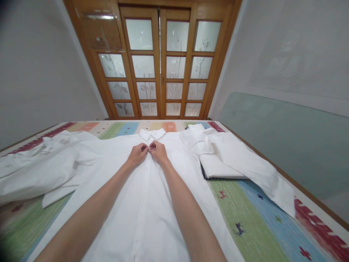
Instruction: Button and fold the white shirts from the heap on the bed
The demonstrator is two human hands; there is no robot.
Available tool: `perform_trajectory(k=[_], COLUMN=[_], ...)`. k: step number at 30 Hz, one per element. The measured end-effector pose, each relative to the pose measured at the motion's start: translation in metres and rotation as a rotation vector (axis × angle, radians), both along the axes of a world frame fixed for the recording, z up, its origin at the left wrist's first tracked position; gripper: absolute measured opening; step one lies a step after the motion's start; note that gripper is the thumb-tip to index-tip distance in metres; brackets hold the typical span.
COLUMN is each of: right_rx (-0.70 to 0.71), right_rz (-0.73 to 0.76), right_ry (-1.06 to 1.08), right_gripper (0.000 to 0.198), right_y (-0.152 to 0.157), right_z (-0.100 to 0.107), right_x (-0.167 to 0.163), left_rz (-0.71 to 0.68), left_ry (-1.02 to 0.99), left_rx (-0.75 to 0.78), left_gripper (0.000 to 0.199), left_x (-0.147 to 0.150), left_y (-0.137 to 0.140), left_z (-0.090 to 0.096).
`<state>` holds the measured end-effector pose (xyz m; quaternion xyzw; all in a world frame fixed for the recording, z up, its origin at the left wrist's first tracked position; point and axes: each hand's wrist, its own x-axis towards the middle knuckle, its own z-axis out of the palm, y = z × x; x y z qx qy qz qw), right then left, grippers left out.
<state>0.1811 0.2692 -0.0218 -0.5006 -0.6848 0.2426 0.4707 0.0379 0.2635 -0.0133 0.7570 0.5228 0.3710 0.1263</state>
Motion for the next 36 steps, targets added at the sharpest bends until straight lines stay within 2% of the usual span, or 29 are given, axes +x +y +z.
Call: perform_trajectory(k=[12,18,22,25,27,29,33,36], right_rx=[-0.047,-0.021,-0.015,-0.005,0.015,0.046,0.082,0.049], right_rz=[-0.029,-0.059,-0.056,-0.113,-0.162,-0.171,-0.093,-0.060], right_ry=[0.004,0.013,0.011,-0.012,-0.061,-0.151,-0.405,-0.602], right_gripper=[0.009,0.018,0.017,0.012,0.014,0.018,0.024,0.028], right_y=[0.003,0.005,0.005,0.007,0.008,0.008,0.002,-0.005], right_z=[0.003,-0.002,-0.004,-0.005,-0.005,-0.005,-0.003,0.000], right_x=[0.003,0.001,0.001,0.003,0.004,0.005,0.000,-0.005], left_rz=[0.013,0.120,0.173,0.173,0.163,0.143,0.091,0.113], left_ry=[0.015,0.166,0.189,0.198,0.181,0.171,0.288,0.388], left_rx=[-0.029,0.070,0.036,0.008,0.021,0.052,0.053,0.023], left_gripper=[0.013,0.011,0.011,0.011,0.012,0.021,0.025,0.027], left_x=[0.000,0.002,0.000,-0.003,-0.005,-0.006,-0.003,-0.002], left_y=[0.003,0.007,0.009,0.009,0.009,0.006,0.000,-0.004], left_z=[0.000,-0.004,-0.007,-0.009,-0.008,-0.007,-0.003,-0.002])
